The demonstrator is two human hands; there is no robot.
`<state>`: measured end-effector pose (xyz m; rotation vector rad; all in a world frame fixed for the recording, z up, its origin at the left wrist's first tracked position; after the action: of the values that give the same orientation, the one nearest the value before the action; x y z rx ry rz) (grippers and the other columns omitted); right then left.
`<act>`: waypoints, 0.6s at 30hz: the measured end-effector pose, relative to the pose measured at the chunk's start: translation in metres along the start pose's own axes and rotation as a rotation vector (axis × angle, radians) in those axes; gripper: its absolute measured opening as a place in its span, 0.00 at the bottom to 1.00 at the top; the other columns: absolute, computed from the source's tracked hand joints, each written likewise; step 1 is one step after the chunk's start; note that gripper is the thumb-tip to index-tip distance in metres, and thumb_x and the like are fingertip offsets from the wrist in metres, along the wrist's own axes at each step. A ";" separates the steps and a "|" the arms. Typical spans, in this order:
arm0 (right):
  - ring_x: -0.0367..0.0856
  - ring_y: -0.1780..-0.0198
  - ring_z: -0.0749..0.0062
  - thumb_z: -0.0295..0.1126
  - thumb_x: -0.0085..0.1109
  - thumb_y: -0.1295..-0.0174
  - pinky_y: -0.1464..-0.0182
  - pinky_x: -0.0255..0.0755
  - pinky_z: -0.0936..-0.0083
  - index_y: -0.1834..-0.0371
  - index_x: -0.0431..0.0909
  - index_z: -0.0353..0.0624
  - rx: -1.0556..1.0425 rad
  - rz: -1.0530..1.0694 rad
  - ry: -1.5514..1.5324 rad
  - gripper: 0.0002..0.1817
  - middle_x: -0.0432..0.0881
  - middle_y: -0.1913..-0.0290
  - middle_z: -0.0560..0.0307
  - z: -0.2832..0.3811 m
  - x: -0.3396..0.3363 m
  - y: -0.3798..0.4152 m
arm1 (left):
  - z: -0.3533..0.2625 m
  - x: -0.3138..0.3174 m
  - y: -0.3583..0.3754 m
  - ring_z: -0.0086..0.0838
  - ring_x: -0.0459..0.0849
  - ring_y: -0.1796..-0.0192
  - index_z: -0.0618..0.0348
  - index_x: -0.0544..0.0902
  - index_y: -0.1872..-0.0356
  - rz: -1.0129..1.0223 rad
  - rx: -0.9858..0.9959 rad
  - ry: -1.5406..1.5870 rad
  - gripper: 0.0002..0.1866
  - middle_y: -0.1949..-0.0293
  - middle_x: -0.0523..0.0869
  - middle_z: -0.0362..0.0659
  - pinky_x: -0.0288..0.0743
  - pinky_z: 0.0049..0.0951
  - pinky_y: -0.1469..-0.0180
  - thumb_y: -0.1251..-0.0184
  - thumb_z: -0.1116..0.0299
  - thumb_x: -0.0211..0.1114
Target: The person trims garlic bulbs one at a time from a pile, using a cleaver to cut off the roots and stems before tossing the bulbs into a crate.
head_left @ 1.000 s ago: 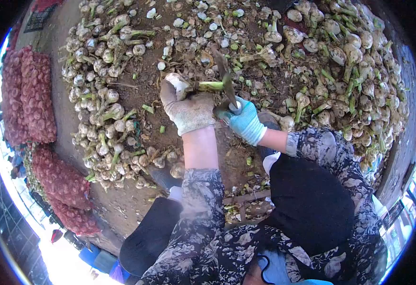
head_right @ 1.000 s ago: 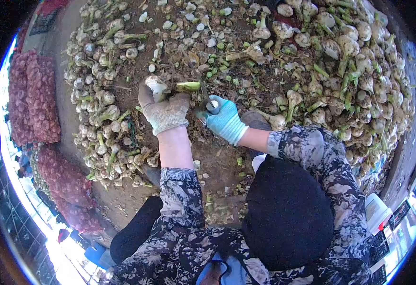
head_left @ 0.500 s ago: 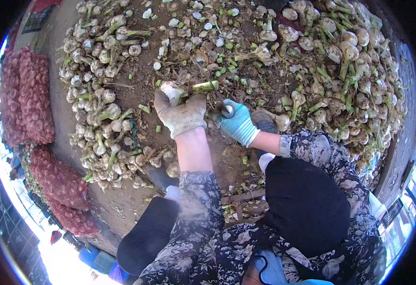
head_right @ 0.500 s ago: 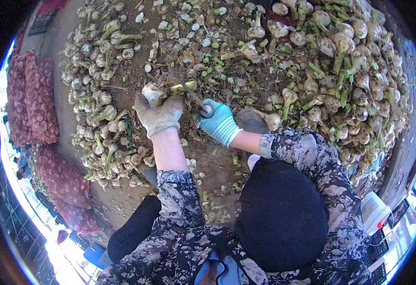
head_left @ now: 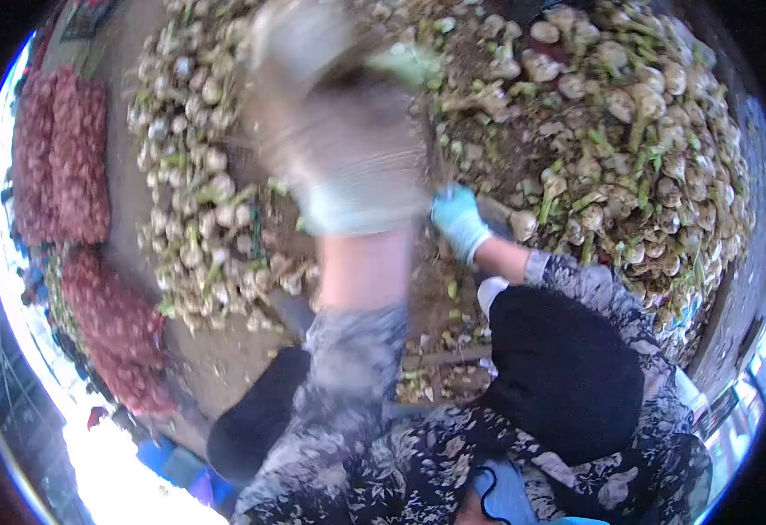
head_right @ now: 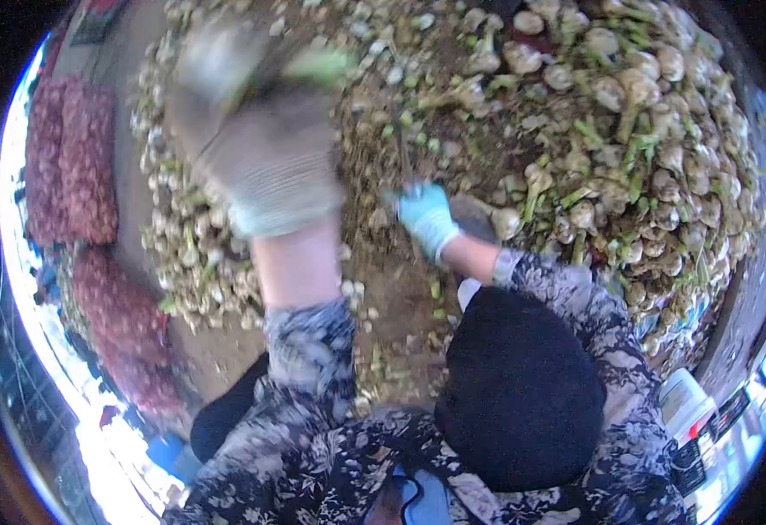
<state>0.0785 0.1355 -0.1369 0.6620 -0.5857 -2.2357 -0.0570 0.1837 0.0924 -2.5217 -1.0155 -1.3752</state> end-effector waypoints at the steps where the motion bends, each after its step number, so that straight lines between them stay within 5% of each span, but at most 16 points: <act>1: 0.77 0.66 0.63 0.40 0.57 0.47 0.62 0.70 0.72 0.63 0.75 0.38 -0.098 0.072 0.132 0.16 0.80 0.67 0.55 -0.004 0.004 -0.004 | 0.018 -0.022 0.015 0.34 0.73 0.54 0.60 0.70 0.51 0.227 0.052 -0.313 0.18 0.55 0.75 0.45 0.69 0.28 0.49 0.33 0.60 0.42; 2: 0.76 0.66 0.64 0.39 0.56 0.46 0.62 0.70 0.72 0.62 0.75 0.39 -0.205 0.131 0.257 0.15 0.80 0.67 0.56 -0.007 0.009 -0.007 | 0.035 -0.045 0.034 0.33 0.72 0.51 0.60 0.69 0.48 0.439 0.171 -0.598 0.19 0.51 0.73 0.45 0.68 0.26 0.49 0.35 0.61 0.46; 7: 0.73 0.72 0.63 0.28 0.48 0.43 0.71 0.68 0.69 0.68 0.79 0.47 -0.048 -0.157 0.132 0.08 0.79 0.72 0.57 -0.037 -0.037 -0.035 | 0.028 -0.081 0.098 0.30 0.73 0.52 0.64 0.68 0.49 -0.064 0.303 -1.369 0.33 0.48 0.72 0.49 0.69 0.30 0.50 0.57 0.60 0.70; 8: 0.74 0.66 0.64 0.26 0.47 0.41 0.65 0.67 0.69 0.63 0.75 0.38 0.362 -0.177 -0.653 0.07 0.78 0.66 0.55 0.014 -0.033 0.020 | 0.019 -0.148 0.116 0.30 0.73 0.53 0.64 0.69 0.51 -0.427 0.080 -1.152 0.29 0.51 0.74 0.48 0.69 0.30 0.51 0.56 0.65 0.69; 9: 0.74 0.69 0.69 0.32 0.53 0.43 0.67 0.68 0.73 0.63 0.76 0.38 0.319 -0.171 -0.548 0.09 0.79 0.69 0.56 0.007 -0.031 0.018 | 0.009 -0.212 0.142 0.29 0.74 0.54 0.64 0.70 0.53 -0.765 -0.134 -0.896 0.25 0.55 0.76 0.46 0.69 0.30 0.51 0.55 0.69 0.68; 10: 0.74 0.73 0.74 0.37 0.60 0.46 0.69 0.68 0.76 0.63 0.76 0.38 0.277 -0.170 -0.443 0.14 0.79 0.72 0.58 0.000 -0.030 0.016 | -0.019 -0.219 0.164 0.30 0.75 0.57 0.66 0.71 0.54 -1.087 -0.111 -0.775 0.24 0.59 0.78 0.46 0.70 0.29 0.53 0.55 0.73 0.68; 12: 0.74 0.71 0.72 0.41 0.62 0.48 0.67 0.67 0.77 0.62 0.76 0.38 0.254 -0.131 -0.263 0.18 0.79 0.72 0.58 -0.023 -0.022 0.004 | -0.076 -0.265 0.185 0.37 0.76 0.56 0.69 0.70 0.51 -1.280 -0.065 -1.373 0.28 0.55 0.77 0.53 0.70 0.30 0.51 0.54 0.69 0.69; 13: 0.73 0.72 0.74 0.40 0.63 0.49 0.68 0.67 0.76 0.63 0.76 0.38 0.272 -0.133 -0.251 0.17 0.78 0.73 0.59 -0.016 -0.020 0.006 | -0.093 -0.264 0.187 0.41 0.75 0.50 0.70 0.69 0.49 -1.383 -0.262 -1.632 0.32 0.52 0.76 0.56 0.68 0.32 0.47 0.56 0.66 0.69; 14: 0.72 0.73 0.75 0.38 0.64 0.49 0.69 0.66 0.76 0.64 0.76 0.38 0.293 -0.136 -0.239 0.16 0.78 0.74 0.59 -0.014 -0.018 0.010 | -0.102 -0.271 0.182 0.43 0.74 0.47 0.73 0.67 0.46 -1.369 -0.426 -1.794 0.37 0.48 0.73 0.58 0.66 0.34 0.45 0.59 0.63 0.70; 15: 0.71 0.73 0.76 0.38 0.65 0.49 0.69 0.66 0.76 0.64 0.76 0.38 0.266 -0.134 -0.219 0.16 0.78 0.74 0.60 -0.013 -0.017 0.009 | -0.098 -0.330 0.188 0.42 0.74 0.47 0.73 0.65 0.44 -1.305 -0.361 -1.682 0.42 0.45 0.72 0.56 0.66 0.33 0.45 0.61 0.60 0.71; 17: 0.69 0.74 0.77 0.38 0.65 0.50 0.69 0.66 0.76 0.64 0.76 0.37 0.211 -0.136 -0.185 0.17 0.78 0.74 0.60 -0.011 -0.017 0.001 | -0.073 -0.363 0.179 0.46 0.74 0.47 0.68 0.68 0.45 -1.140 -0.717 -1.418 0.43 0.47 0.73 0.54 0.69 0.32 0.46 0.63 0.50 0.71; 18: 0.67 0.74 0.77 0.38 0.65 0.50 0.69 0.66 0.78 0.64 0.76 0.37 0.185 -0.136 -0.153 0.16 0.78 0.73 0.60 -0.019 -0.015 -0.005 | -0.072 -0.361 0.171 0.43 0.76 0.49 0.65 0.72 0.49 -1.183 -0.746 -1.645 0.39 0.49 0.76 0.53 0.69 0.32 0.47 0.62 0.49 0.69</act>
<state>0.0970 0.1460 -0.1497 0.6428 -0.8551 -2.3935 -0.1408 -0.1594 -0.1078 -3.3996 -2.8056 1.3596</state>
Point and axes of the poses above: each hand's wrist, its own y-axis away from the middle knuckle, its own x-axis out of the palm, z = x × y, the point moved 7 cm from there along -y, towards the middle knuckle
